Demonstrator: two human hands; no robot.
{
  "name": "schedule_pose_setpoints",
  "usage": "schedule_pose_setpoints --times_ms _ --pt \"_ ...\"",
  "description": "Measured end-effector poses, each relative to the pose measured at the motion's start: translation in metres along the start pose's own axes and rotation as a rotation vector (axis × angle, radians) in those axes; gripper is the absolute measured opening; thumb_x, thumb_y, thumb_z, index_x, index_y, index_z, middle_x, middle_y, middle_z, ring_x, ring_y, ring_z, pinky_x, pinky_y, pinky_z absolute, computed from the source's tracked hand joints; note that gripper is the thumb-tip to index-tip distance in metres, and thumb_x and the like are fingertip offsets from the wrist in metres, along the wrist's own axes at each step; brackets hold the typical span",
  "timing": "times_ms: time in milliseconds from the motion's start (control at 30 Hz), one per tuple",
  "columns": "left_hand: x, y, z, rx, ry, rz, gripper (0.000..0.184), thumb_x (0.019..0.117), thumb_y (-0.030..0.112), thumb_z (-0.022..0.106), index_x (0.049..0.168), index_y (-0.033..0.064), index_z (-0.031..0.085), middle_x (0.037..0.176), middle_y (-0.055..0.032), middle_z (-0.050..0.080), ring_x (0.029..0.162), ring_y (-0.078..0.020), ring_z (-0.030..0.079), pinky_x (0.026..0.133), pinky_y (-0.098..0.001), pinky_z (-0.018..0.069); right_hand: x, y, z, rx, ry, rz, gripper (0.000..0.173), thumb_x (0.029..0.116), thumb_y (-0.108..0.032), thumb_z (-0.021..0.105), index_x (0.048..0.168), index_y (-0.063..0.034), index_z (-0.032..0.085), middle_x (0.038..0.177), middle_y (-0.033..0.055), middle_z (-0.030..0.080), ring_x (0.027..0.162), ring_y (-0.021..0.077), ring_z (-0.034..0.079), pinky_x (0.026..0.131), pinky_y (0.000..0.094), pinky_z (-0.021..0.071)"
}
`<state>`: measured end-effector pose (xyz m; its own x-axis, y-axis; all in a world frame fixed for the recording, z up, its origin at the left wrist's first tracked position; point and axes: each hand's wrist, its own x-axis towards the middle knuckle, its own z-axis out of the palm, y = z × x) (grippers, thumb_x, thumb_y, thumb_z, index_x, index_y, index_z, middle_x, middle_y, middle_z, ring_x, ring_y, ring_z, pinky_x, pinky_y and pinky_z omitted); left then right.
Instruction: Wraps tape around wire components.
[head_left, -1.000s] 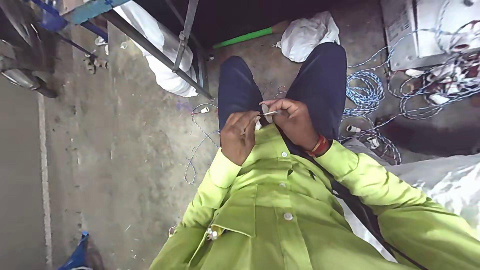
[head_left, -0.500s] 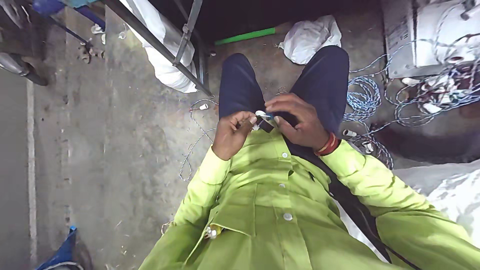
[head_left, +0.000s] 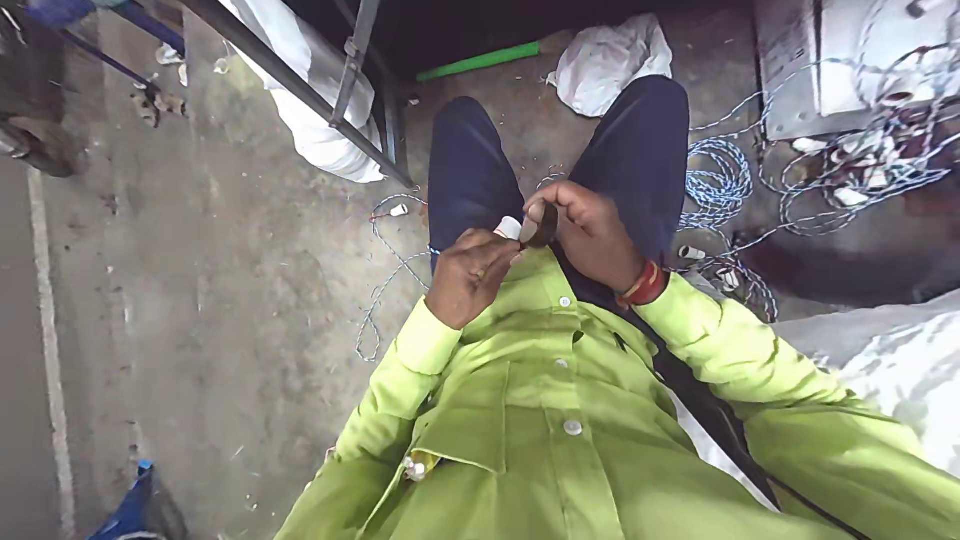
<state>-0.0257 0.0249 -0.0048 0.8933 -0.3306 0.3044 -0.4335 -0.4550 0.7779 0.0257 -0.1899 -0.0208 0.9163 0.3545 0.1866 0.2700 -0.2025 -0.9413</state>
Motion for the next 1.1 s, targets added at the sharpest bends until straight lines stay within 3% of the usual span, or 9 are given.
schedule_pose_setpoints --times_ms 200,467,533,567,633,733,800,900,1100 --pt "0.003 -0.007 0.019 0.204 0.188 0.143 0.012 0.0889 0.011 0.078 0.092 -0.0006 0.079 0.089 -0.0130 0.074 0.088 -0.0201 0.069 0.083 -0.0287 0.0562 0.002 -0.001 0.008 0.037 -0.117 0.280 0.014 0.1003 -0.009 0.052 0.108 -0.0035 0.062 0.075 0.0009 0.063 0.057 0.0056 0.057 0.053 0.0241 0.0504" --pt "-0.001 -0.009 0.027 0.401 0.450 0.374 0.012 0.0932 0.009 0.074 0.099 -0.0020 0.077 0.094 -0.0150 0.071 0.090 -0.0237 0.067 0.084 -0.0334 0.0564 0.018 -0.014 0.005 0.277 -0.173 0.425 0.020 0.0952 -0.008 0.065 0.076 -0.0058 0.057 0.056 -0.0002 0.058 0.046 0.0057 0.052 0.046 0.0221 0.0418" --pt "-0.002 -0.006 0.027 0.436 0.371 0.321 0.015 0.0947 0.009 0.072 0.105 -0.0004 0.077 0.096 -0.0151 0.069 0.091 -0.0246 0.065 0.084 -0.0332 0.0546 0.016 -0.008 0.007 0.290 -0.159 0.435 0.011 0.0948 -0.008 0.066 0.085 -0.0027 0.063 0.061 0.0015 0.061 0.048 0.0067 0.054 0.048 0.0231 0.0451" --pt "-0.002 -0.005 0.027 0.445 0.336 0.303 0.015 0.0948 0.008 0.071 0.106 0.0008 0.077 0.096 -0.0151 0.068 0.092 -0.0248 0.064 0.085 -0.0328 0.0541 0.014 -0.007 0.008 0.309 -0.146 0.443 0.009 0.0946 -0.007 0.067 0.099 0.0003 0.067 0.067 0.0037 0.063 0.050 0.0077 0.055 0.049 0.0232 0.0479" --pt "0.001 -0.004 0.026 0.442 0.328 0.284 0.014 0.0943 0.009 0.070 0.103 0.0016 0.078 0.092 -0.0138 0.068 0.090 -0.0234 0.064 0.084 -0.0314 0.0538 0.010 -0.009 0.006 0.399 -0.130 0.439 0.032 0.0968 -0.007 0.067 0.127 0.0009 0.058 0.079 0.0062 0.066 0.055 0.0074 0.057 0.052 0.0215 0.0500" --pt "0.005 -0.006 0.021 0.412 0.378 0.206 0.014 0.0936 0.010 0.070 0.099 0.0003 0.079 0.089 -0.0131 0.070 0.089 -0.0213 0.065 0.081 -0.0303 0.0543 0.003 -0.012 -0.002 0.543 -0.146 0.331 0.054 0.0981 -0.012 0.064 0.146 -0.0027 0.041 0.089 0.0058 0.070 0.070 0.0088 0.065 0.065 0.0233 0.0556" --pt "0.006 -0.002 0.016 0.404 0.380 0.140 0.014 0.0938 0.011 0.071 0.100 0.0000 0.078 0.092 -0.0128 0.070 0.091 -0.0206 0.065 0.082 -0.0298 0.0550 -0.002 -0.012 -0.003 0.477 -0.125 0.178 0.061 0.0928 -0.007 0.068 0.147 -0.0026 0.039 0.093 0.0044 0.071 0.077 0.0099 0.069 0.071 0.0239 0.0602" --pt "0.007 0.002 0.015 0.355 0.401 0.072 0.013 0.0933 0.012 0.072 0.100 0.0011 0.077 0.093 -0.0109 0.070 0.092 -0.0186 0.065 0.081 -0.0287 0.0550 -0.008 -0.014 0.010 0.289 0.074 0.010 0.051 0.0840 0.002 0.075 0.131 -0.0002 0.055 0.094 0.0026 0.071 0.080 0.0086 0.069 0.073 0.0222 0.0597" --pt "0.008 0.007 0.018 0.129 0.393 -0.052 0.012 0.0915 0.009 0.075 0.102 0.0023 0.077 0.099 -0.0076 0.071 0.095 -0.0145 0.067 0.083 -0.0273 0.0581 -0.010 -0.011 0.022 0.049 0.223 0.052 0.028 0.0879 -0.009 0.074 0.114 -0.0022 0.066 0.098 0.0070 0.068 0.075 0.0075 0.065 0.061 0.0211 0.0558"
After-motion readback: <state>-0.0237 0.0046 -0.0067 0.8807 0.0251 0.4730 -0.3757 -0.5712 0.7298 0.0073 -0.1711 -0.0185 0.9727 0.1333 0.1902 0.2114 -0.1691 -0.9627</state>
